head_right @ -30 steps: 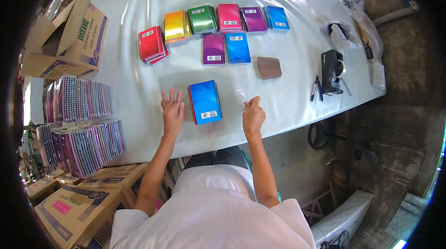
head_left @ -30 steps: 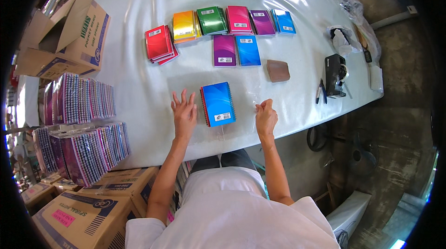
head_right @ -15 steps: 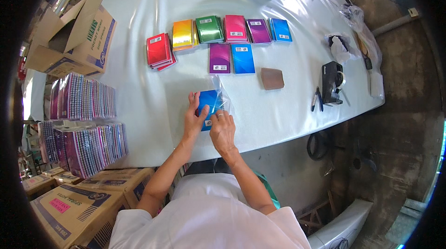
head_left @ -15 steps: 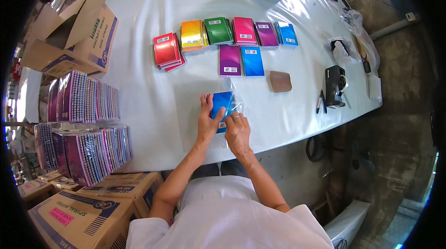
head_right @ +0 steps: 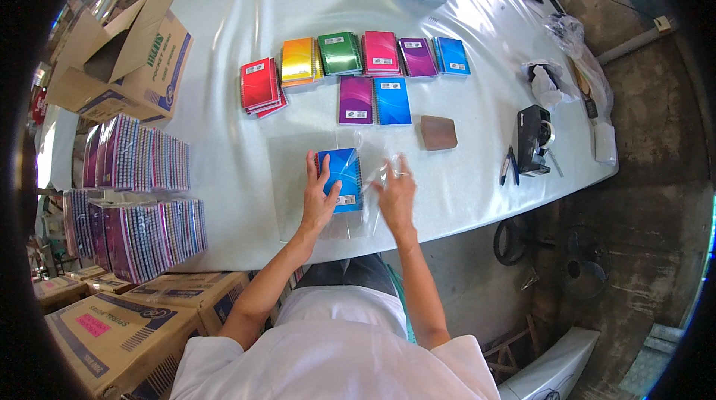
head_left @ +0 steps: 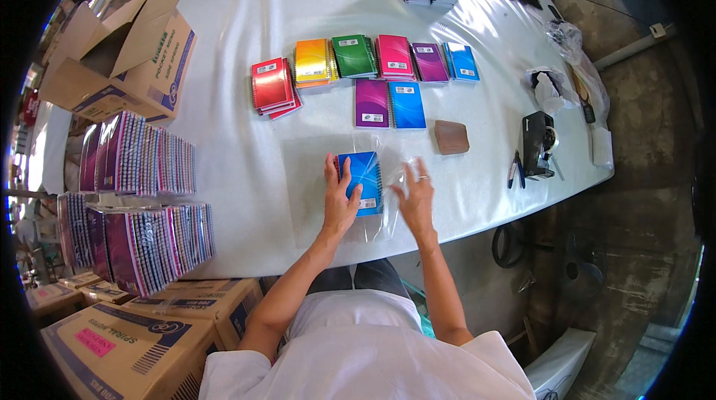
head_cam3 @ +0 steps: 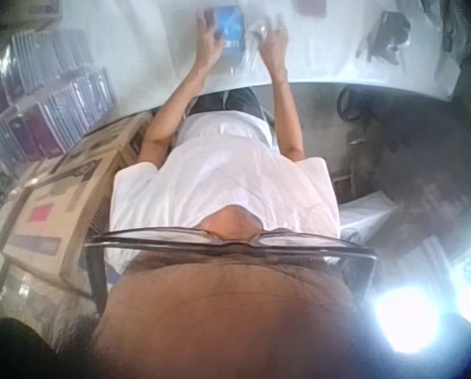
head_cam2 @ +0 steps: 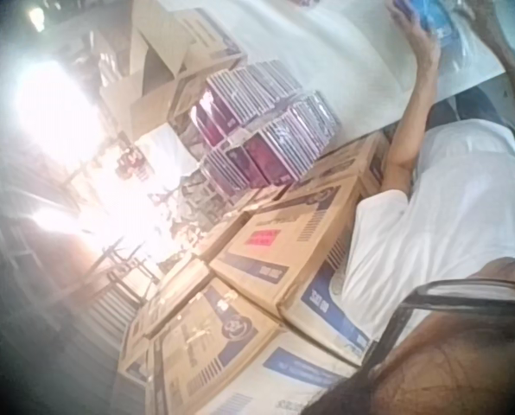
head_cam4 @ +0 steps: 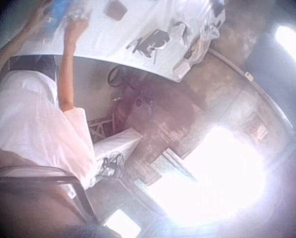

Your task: The person places stacks of small colorful spiral notebooks into plastic bags and seals them with tape.

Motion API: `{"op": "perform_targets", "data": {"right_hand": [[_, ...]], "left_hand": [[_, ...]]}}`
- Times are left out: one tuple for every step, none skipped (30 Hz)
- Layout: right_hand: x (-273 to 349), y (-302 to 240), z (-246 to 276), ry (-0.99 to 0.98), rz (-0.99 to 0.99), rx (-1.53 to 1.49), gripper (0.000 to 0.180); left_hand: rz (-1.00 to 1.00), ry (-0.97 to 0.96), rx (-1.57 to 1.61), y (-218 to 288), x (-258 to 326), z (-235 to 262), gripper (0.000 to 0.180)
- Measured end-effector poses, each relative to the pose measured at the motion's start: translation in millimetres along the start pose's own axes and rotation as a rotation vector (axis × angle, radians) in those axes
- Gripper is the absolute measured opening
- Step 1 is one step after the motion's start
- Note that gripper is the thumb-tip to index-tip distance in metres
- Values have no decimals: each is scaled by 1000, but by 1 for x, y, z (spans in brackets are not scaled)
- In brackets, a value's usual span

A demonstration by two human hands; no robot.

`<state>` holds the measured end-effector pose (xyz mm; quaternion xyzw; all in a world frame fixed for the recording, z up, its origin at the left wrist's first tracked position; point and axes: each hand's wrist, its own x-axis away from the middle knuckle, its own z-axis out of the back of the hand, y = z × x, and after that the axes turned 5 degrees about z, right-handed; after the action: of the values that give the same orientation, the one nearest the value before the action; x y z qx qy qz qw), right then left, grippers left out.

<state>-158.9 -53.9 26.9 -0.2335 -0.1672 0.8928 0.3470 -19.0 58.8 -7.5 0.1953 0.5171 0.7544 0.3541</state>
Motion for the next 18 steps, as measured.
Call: {"op": "perform_targets", "data": {"right_hand": [[8, 22, -7, -51, -186, 155, 53], [15, 43, -12, 36, -268, 92, 53], [12, 46, -10, 121, -343, 24, 52], [9, 46, -13, 102, -233, -36, 54], [-1, 25, -6, 74, -126, -102, 56], [-16, 4, 5, 55, -20, -158, 57], [-36, -18, 14, 24, 123, -116, 54], [-60, -28, 19, -4, 262, -67, 51], [-81, -17, 11, -117, 420, -115, 43], [-103, -4, 1, -236, 580, -163, 36], [-126, -2, -12, -204, 589, -199, 31], [-145, -3, -26, -175, 593, -232, 26], [-153, -5, -36, -152, 600, -270, 21], [-152, -7, -38, -25, 493, -302, 19], [-152, -9, -39, 101, 382, -330, 17], [-151, -9, -39, 226, 268, -355, 16], [-137, -15, -30, 156, 253, -347, 17], [-110, -18, -14, 89, 240, -328, 18]], "left_hand": [[-1, -7, 5, 2, 0, 0, 65], [-13, -6, 2, 3, 0, 0, 65], [-24, 1, -4, 3, 0, 0, 65], [-34, 9, -11, 2, -1, 1, 65], [-11, 9, -14, -1, 1, 5, 66], [3, 4, -7, 0, 1, 6, 67], [16, -3, -1, 1, 1, 6, 69], [28, -17, 16, 7, -1, 6, 71], [36, -34, 33, 15, -2, 6, 73], [48, -48, 49, 19, -3, 5, 75], [27, -38, 32, 18, -4, 5, 76], [7, -33, 19, 17, -5, 3, 77], [-5, -23, 3, 15, -3, 2, 79], [9, -22, 3, 14, -2, 3, 79], [21, -23, 5, 14, -1, 3, 79], [32, -24, 8, 14, 0, 3, 79], [33, 0, -13, 11, 1, 7, 79], [29, 21, -27, 9, 3, 9, 78]]}}
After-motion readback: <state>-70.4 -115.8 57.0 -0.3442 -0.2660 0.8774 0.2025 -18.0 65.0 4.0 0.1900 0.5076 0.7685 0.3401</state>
